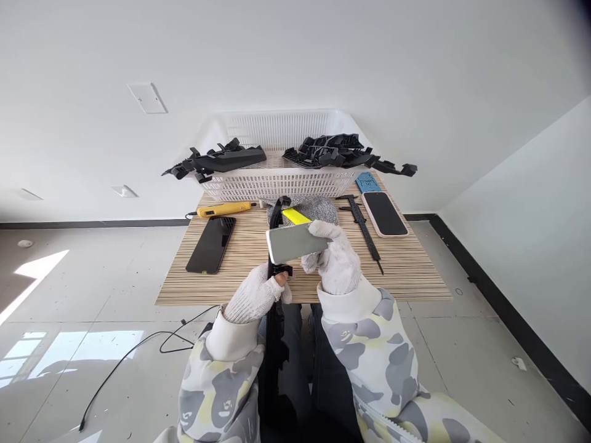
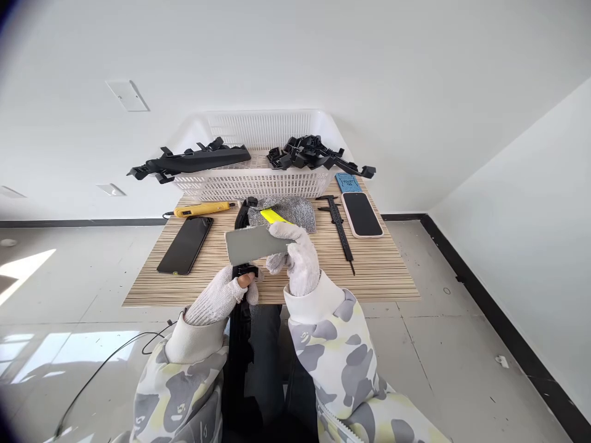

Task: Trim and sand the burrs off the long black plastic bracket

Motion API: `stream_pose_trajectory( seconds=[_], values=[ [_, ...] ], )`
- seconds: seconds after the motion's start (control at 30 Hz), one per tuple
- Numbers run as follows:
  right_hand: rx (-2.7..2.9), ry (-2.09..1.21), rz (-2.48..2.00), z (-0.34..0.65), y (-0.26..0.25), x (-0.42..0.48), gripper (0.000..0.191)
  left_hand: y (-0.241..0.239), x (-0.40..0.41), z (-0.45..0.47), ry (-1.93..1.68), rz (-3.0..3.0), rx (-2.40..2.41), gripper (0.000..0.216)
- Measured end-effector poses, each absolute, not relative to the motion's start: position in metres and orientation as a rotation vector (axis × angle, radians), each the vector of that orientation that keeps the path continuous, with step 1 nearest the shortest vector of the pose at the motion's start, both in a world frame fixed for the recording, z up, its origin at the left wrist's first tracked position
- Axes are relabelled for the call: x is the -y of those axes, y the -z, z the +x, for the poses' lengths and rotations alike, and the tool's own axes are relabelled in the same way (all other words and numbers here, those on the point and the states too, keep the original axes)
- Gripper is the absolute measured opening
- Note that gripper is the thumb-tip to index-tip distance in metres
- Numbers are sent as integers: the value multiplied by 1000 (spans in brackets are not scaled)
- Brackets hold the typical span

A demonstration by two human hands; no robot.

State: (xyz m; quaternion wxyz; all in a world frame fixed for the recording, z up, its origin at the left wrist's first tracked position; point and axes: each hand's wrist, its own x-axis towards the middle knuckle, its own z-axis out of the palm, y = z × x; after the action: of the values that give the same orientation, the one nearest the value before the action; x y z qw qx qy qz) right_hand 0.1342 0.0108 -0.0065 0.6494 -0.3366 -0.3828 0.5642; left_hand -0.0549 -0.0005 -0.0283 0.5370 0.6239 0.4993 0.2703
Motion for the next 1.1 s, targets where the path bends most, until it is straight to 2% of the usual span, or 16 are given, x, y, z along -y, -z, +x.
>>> stream_pose_trajectory(
  seconds=[0.1,0.23,0.33,0.47,0.6,0.73,0.87,1.03,1.1],
  values=[
    [880,-1254,-839,124,6,-10,25,31,0,-54,-701,1522,-1146,47],
    [952,-1117,-957,116,6,-11,16,31,0,-53,-736,1513,-1106,44],
    [876,-960,-966,119,11,-14,16,29,1,-53,-648,1485,-1161,47],
    [1012,-1065,-890,120,19,-20,16,26,2,-50,-735,1470,-1130,45],
    [898,-893,-894,116,24,-25,18,22,2,-48,-619,1490,-1199,44],
    [982,-1114,-829,114,26,-24,23,18,2,-47,-688,1513,-1172,46],
    [834,-953,-916,115,25,-23,21,16,2,-47,-576,1495,-1265,46],
    [933,-1083,-910,120,28,-26,21,19,1,-50,-647,1515,-1224,49],
    [886,-982,-959,123,31,-28,22,21,1,-51,-649,1529,-1220,49]
  ],
)
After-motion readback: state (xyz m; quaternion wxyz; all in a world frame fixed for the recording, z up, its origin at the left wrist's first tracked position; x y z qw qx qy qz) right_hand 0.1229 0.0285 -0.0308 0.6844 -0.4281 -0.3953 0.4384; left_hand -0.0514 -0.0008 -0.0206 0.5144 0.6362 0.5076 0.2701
